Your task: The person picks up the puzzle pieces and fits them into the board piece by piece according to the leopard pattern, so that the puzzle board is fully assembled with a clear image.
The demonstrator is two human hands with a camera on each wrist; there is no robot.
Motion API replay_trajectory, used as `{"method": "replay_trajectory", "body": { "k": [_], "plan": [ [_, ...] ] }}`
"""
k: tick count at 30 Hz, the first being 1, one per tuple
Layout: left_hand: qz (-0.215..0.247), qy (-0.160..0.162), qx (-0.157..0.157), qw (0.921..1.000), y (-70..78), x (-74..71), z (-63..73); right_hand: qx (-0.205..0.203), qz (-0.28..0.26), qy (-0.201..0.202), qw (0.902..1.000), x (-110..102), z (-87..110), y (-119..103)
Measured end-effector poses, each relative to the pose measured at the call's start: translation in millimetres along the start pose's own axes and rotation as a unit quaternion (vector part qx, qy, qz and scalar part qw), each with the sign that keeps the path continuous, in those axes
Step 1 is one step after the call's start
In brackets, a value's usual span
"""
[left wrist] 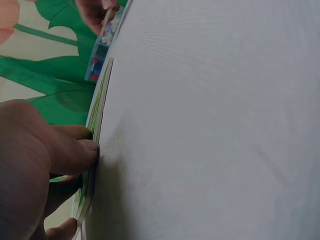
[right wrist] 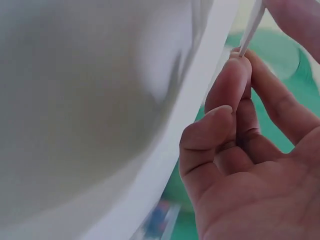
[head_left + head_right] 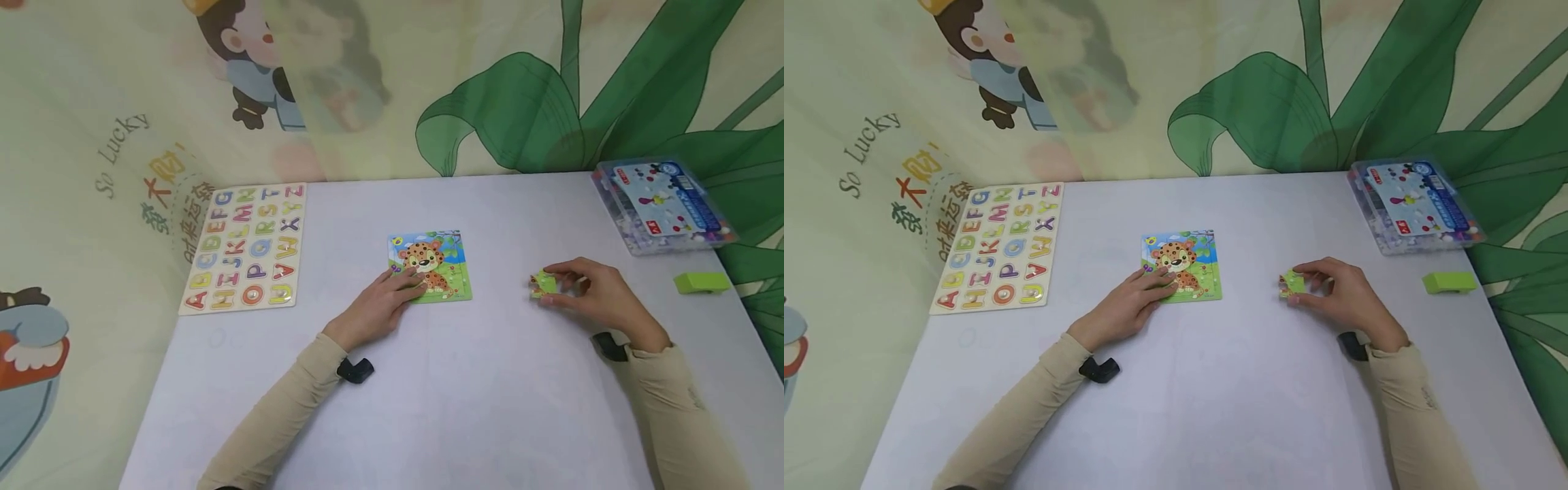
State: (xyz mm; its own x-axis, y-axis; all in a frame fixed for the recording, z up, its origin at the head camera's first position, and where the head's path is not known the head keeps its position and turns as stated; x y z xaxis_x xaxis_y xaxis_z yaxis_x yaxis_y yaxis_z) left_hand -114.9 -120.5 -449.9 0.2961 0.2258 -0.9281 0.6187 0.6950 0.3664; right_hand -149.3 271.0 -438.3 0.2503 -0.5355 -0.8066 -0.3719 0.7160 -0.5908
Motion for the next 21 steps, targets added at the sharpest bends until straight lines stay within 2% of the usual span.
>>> {"method": "replay_trajectory", "body": {
  "k": [4, 13, 17, 21],
  "plan": [
    [-0.005, 0.000, -0.003, 1.0000, -0.1, -0.8, 0.0, -0.037, -0.014, -0.022, 0.9990, 16.9, -23.4, -24.4],
    [-0.023, 0.010, -0.001, 0.9997, 0.4, -0.3, -4.3, -0.075, -0.045, -0.073, 0.9935, 47.7, -68.8, -65.7],
    [-0.033, 0.008, -0.007, 0.9994, 1.5, 0.0, -6.6, -0.080, -0.049, -0.089, 0.9916, 58.4, -83.3, -77.0],
    [-0.061, 0.004, -0.010, 0.9981, 6.1, 1.2, -11.3, -0.058, -0.050, -0.109, 0.9911, 67.5, -90.5, -83.7]
  ]
}}
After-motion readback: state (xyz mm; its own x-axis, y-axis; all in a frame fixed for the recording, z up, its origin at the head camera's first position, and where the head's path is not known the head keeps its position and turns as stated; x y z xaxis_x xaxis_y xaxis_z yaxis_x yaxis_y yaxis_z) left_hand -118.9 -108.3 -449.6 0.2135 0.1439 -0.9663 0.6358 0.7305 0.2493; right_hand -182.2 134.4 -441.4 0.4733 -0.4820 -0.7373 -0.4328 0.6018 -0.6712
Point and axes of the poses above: each hand's wrist, its own z-axis away from the middle knuckle, its own x-axis out of the palm, y = z × x, the point moved 3 cm from there along -z, towards the middle knuckle, and after that the axes turned 8 degrees about -y, right-handed, at the moved point
